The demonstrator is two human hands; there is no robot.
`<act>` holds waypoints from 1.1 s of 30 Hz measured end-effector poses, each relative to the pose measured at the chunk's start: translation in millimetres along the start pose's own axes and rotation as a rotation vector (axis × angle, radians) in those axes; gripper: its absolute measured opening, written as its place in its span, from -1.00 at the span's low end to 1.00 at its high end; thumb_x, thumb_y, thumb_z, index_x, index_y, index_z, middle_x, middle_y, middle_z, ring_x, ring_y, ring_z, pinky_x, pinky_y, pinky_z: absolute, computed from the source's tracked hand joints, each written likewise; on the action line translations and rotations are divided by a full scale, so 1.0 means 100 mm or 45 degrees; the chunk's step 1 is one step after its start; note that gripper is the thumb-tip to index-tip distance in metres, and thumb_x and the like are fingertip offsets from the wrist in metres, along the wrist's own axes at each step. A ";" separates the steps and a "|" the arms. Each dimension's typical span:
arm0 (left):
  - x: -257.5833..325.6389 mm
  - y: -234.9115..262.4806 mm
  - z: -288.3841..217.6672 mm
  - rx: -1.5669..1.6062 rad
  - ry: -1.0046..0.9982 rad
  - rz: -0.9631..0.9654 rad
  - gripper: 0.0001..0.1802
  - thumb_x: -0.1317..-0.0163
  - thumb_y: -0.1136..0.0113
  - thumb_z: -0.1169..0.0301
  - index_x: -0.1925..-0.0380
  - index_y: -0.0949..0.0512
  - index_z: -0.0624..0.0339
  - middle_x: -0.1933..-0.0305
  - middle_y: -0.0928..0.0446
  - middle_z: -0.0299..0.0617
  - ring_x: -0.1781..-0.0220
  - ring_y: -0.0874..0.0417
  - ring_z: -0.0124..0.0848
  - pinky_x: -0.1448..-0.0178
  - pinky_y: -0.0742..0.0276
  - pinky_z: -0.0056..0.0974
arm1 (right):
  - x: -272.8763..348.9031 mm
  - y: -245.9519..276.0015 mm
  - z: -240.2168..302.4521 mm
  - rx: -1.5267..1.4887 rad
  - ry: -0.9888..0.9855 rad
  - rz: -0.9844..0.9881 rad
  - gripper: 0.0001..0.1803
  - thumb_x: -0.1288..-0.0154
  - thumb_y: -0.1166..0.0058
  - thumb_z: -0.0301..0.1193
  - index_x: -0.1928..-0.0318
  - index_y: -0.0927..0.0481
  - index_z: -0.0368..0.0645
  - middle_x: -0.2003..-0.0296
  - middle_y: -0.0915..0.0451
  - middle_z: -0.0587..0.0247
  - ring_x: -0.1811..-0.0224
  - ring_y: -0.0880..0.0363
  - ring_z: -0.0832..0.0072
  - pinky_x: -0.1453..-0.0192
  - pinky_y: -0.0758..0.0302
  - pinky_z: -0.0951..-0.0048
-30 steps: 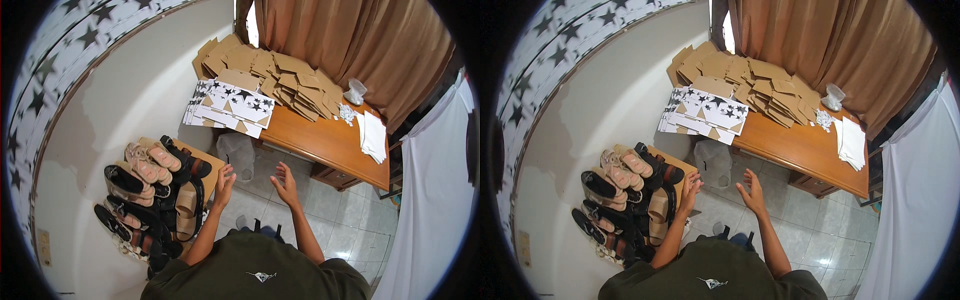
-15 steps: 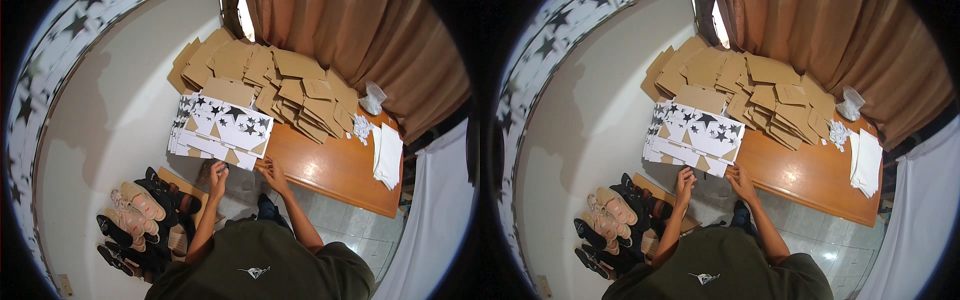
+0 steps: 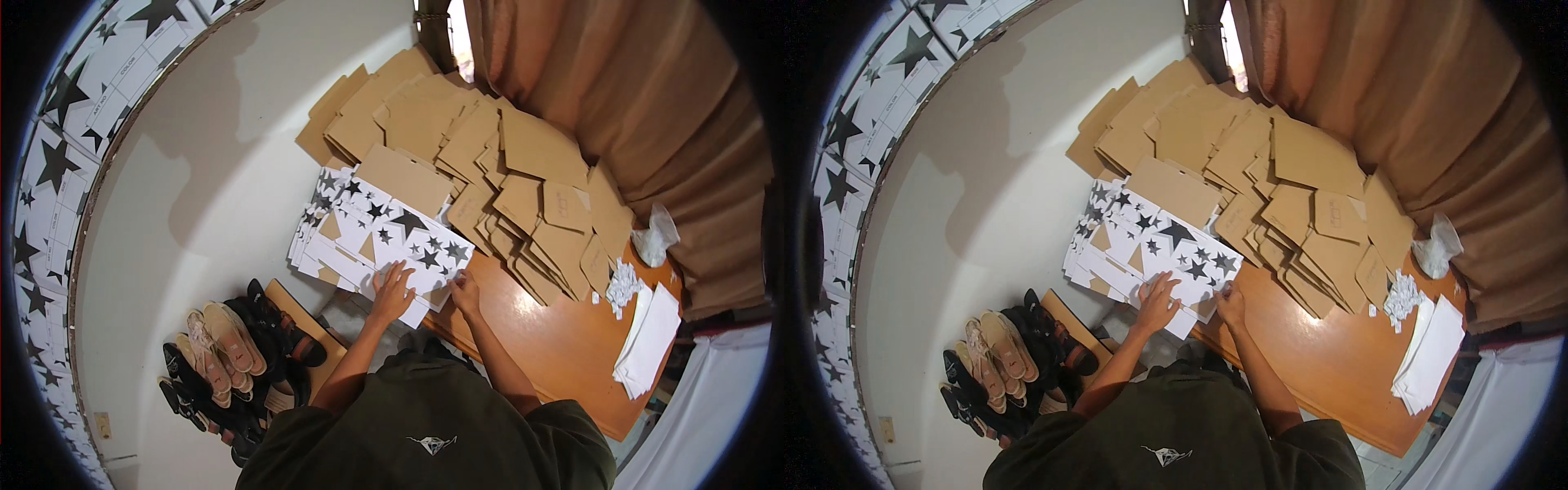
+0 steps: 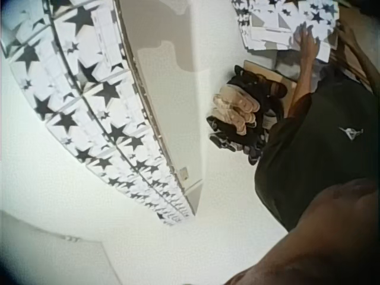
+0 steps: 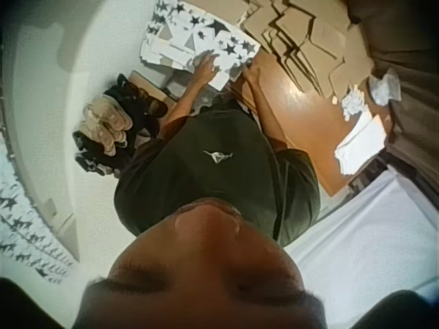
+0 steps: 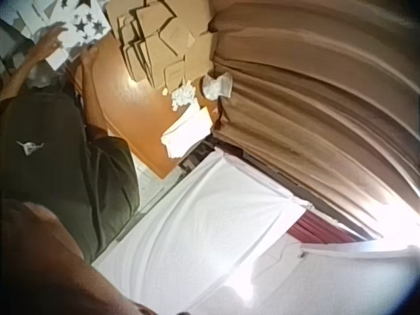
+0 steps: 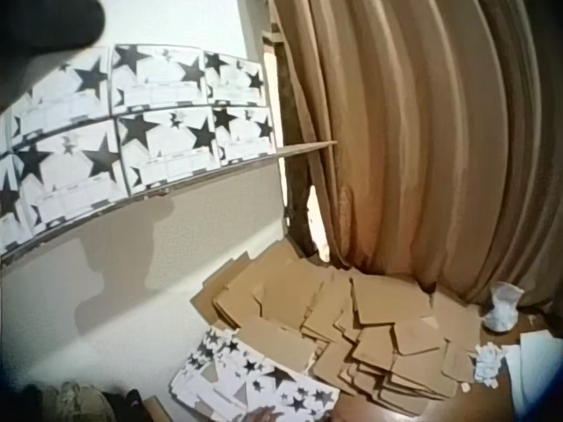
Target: Assembling cardboard shoe boxes, placing tissue paper and silica gel packets inside, and stacking the finished boxes on a shelf.
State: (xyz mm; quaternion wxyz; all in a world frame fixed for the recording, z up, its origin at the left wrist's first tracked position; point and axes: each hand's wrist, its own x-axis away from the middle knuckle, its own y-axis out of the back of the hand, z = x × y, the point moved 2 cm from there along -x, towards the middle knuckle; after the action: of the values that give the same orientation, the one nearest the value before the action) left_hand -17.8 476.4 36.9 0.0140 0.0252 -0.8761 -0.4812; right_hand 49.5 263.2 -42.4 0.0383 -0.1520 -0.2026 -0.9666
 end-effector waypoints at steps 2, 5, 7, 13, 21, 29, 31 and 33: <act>-0.06 -0.06 0.01 -0.137 0.017 0.140 -0.36 -0.22 -0.25 0.34 -0.34 -0.36 -0.05 -0.56 -0.18 -0.13 -0.64 -0.11 -0.17 -0.52 0.17 0.45 | -0.01 -0.02 -0.03 -0.099 -0.022 -0.009 -0.47 -0.28 -0.33 -0.34 -0.18 -0.52 -0.33 0.25 -0.64 0.19 0.21 -0.61 0.47 0.07 -0.57 0.40; -0.08 -0.16 0.10 -0.154 0.102 0.184 -0.36 -0.20 -0.21 0.40 -0.33 -0.36 -0.06 -0.57 -0.15 -0.12 -0.64 -0.10 -0.17 -0.51 0.16 0.47 | 0.00 -0.06 -0.04 -0.263 -0.100 0.001 -0.47 -0.28 -0.34 -0.35 -0.18 -0.53 -0.35 0.26 -0.61 0.29 0.23 -0.55 0.53 0.13 -0.52 0.48; -0.05 -0.20 0.16 -0.115 0.086 0.177 -0.35 -0.17 -0.18 0.45 -0.33 -0.37 -0.07 -0.57 -0.14 -0.11 -0.64 -0.09 -0.14 -0.50 0.14 0.49 | -0.02 -0.07 -0.05 -0.286 -0.093 0.011 -0.52 -0.27 -0.36 -0.35 -0.12 -0.54 -0.29 0.29 -0.58 0.33 0.26 -0.54 0.54 0.22 -0.50 0.49; 0.00 -0.27 0.29 -0.092 0.089 0.245 -0.31 -0.14 -0.18 0.47 -0.34 -0.37 -0.11 -0.58 -0.14 -0.12 -0.64 -0.08 -0.08 -0.49 0.14 0.50 | -0.07 -0.15 0.08 -0.726 -0.573 0.013 -0.71 -0.25 -0.35 -0.40 0.16 -0.46 -0.08 0.35 -0.49 0.38 0.34 -0.48 0.59 0.39 -0.42 0.50; 0.02 0.34 -0.03 -0.148 -0.049 0.309 -0.07 -0.08 -0.25 0.50 -0.51 -0.21 -0.22 -0.56 -0.19 -0.19 -0.62 -0.13 -0.14 -0.51 0.10 0.37 | 0.09 -0.02 0.50 -0.825 -0.479 -0.083 -0.67 -0.29 -0.32 -0.47 0.15 -0.36 -0.06 0.33 -0.56 0.33 0.35 -0.58 0.51 0.36 -0.52 0.44; -0.11 1.00 -0.21 -0.200 -0.387 -0.435 -0.17 -0.13 -0.19 0.59 -0.46 -0.35 -0.20 -0.44 -0.39 -0.24 -0.48 -0.36 -0.28 -0.50 0.02 0.23 | 0.29 0.48 1.96 -1.033 0.158 0.272 -0.71 -0.40 -0.23 -0.44 -0.07 -0.59 -0.26 0.11 -0.68 0.26 0.09 -0.67 0.47 0.02 -0.62 0.36; -0.19 1.24 -0.30 -0.149 -0.475 -0.571 -0.26 -0.15 -0.18 0.59 -0.40 -0.45 -0.16 -0.30 -0.54 -0.26 -0.38 -0.49 -0.32 -0.48 -0.11 0.07 | 0.38 0.57 2.26 -1.004 0.289 0.337 -0.69 -0.49 -0.17 -0.37 -0.12 -0.57 -0.25 0.09 -0.68 0.28 0.10 -0.67 0.52 -0.04 -0.62 0.37; -0.25 1.51 -0.47 -0.013 -0.517 -0.654 -0.31 -0.14 -0.18 0.63 -0.32 -0.54 -0.11 -0.18 -0.63 -0.24 -0.23 -0.62 -0.25 -0.35 -0.37 -0.06 | 0.59 0.57 2.65 -1.178 0.423 0.395 -0.61 -0.56 -0.06 -0.30 -0.24 -0.51 -0.26 0.05 -0.68 0.27 0.04 -0.66 0.52 -0.09 -0.60 0.41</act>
State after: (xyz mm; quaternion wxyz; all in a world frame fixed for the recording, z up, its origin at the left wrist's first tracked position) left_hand 4.9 519.2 189.6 -0.2828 0.1487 -0.8235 -0.4688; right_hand 74.8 317.2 228.9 0.1417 -0.0259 0.2802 -0.9491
